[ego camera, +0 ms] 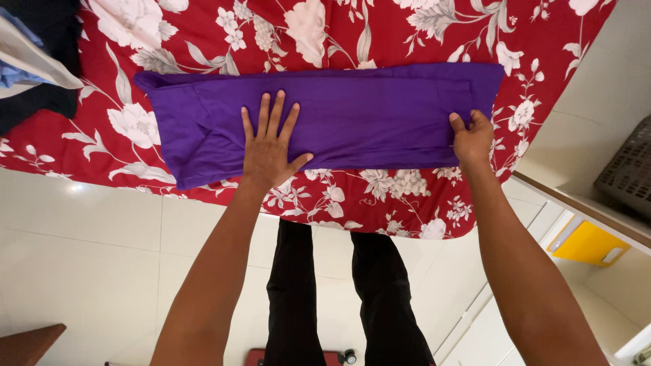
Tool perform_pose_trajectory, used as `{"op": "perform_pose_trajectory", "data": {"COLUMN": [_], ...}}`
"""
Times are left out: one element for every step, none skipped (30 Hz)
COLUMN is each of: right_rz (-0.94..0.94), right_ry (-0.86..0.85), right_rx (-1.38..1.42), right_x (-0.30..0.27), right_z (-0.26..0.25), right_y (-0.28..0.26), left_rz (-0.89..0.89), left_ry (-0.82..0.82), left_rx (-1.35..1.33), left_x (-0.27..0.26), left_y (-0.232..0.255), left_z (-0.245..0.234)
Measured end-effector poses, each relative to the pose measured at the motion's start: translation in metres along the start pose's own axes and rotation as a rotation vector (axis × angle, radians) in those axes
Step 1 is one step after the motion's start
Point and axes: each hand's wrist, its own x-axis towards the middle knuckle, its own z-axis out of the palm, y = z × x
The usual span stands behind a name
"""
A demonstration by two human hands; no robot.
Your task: The person folds a purple garment and a black button-up shirt with a red pattern by hand on a bed, placing each folded item onto a stack of folded clothes.
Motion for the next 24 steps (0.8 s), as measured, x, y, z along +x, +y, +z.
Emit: {"op": "perform_pose_trajectory", "data": {"right_rz": [0.008, 0.020, 0.025, -0.185, -0.395, -0.600, -0.806, -0.828, -0.844, -0.858, -0.855, -0.833, -0.806, -0.775, -0.743, -0.705, -0.666, -0.637, -0.608, -0.614, -0.614, -0.603, -0.596, -0.597], "right_ry": [0.019, 0.040, 0.039, 0.174, 0.306, 0.345, 0.380, 0.244, 0.148, 0.049, 0.058, -0.085, -0.229, -0.233, -0.236, -0.193, -0.151, -0.092, -0.033, -0.025, 0.002, 0.018, 0.016, 0.143], "right_rx": [-0.050, -0.099, -0.095, -0.283, -0.473, -0.496, -0.518, -0.479, -0.570, -0.662, -0.661, -0.766, -0.869, -0.896, -0.923, -0.899, -0.875, -0.912, -0.948, -0.942, -0.924, -0.916, -0.918, -0.742], "right_x": [0.001, -0.002, -0.009, -0.019, -0.030, -0.041, -0.051, -0.058, -0.067, -0.070, -0.066, -0.059, -0.050, -0.036, -0.018, -0.002, 0.013, 0.026, 0.033, 0.039, 0.040, 0.033, 0.023, 0.017], "right_z": [0.001, 0.000, 0.002, 0.007, 0.016, 0.028, 0.045, 0.065, 0.093, 0.112, 0.117, 0.121, 0.123, 0.114, 0.095, 0.077, 0.056, 0.034, 0.015, 0.002, -0.011, -0.024, -0.032, -0.036], "right_y": [-0.007, -0.015, -0.023, -0.031, -0.039, -0.048, -0.057, -0.067, -0.076, -0.081, -0.082, -0.079, -0.073, -0.062, -0.048, -0.036, -0.023, -0.010, 0.001, 0.008, 0.014, 0.022, 0.028, 0.026], "left_rz": [0.006, 0.015, 0.016, -0.007, -0.030, -0.021, 0.036, 0.092, 0.100, 0.083, 0.066, 0.070, -0.024, -0.127, -0.200, -0.272, -0.374, -0.467, -0.500, -0.533, -0.529, -0.570, -0.611, -0.602], "left_ry": [-0.036, -0.074, -0.079, -0.108, -0.136, -0.132, -0.007, 0.117, 0.120, 0.095, 0.069, 0.069, 0.007, -0.062, -0.070, -0.082, -0.035, 0.017, 0.066, 0.131, 0.141, 0.119, 0.096, 0.109], "left_rx": [0.029, 0.058, 0.062, 0.054, 0.046, 0.047, 0.088, 0.131, 0.134, 0.134, 0.133, 0.132, 0.102, 0.073, 0.078, 0.085, 0.079, 0.068, 0.050, 0.037, 0.041, 0.016, -0.010, -0.010], "left_x": [0.000, 0.000, 0.000, 0.001, 0.003, 0.007, 0.012, 0.017, 0.025, 0.034, 0.042, 0.045, 0.046, 0.042, 0.037, 0.031, 0.023, 0.019, 0.005, -0.003, -0.003, -0.007, -0.009, -0.007], "left_y": [-0.002, -0.002, -0.001, 0.001, 0.005, 0.016, 0.031, 0.044, 0.056, 0.070, 0.078, 0.074, 0.061, 0.046, 0.030, 0.012, -0.005, -0.018, -0.025, -0.033, -0.040, -0.042, -0.039, -0.029], "left_z": [-0.001, -0.003, -0.005, -0.006, -0.006, -0.001, 0.008, 0.015, 0.024, 0.034, 0.042, 0.046, 0.046, 0.045, 0.044, 0.040, 0.034, 0.031, 0.028, 0.023, 0.016, 0.013, 0.011, 0.013]}}
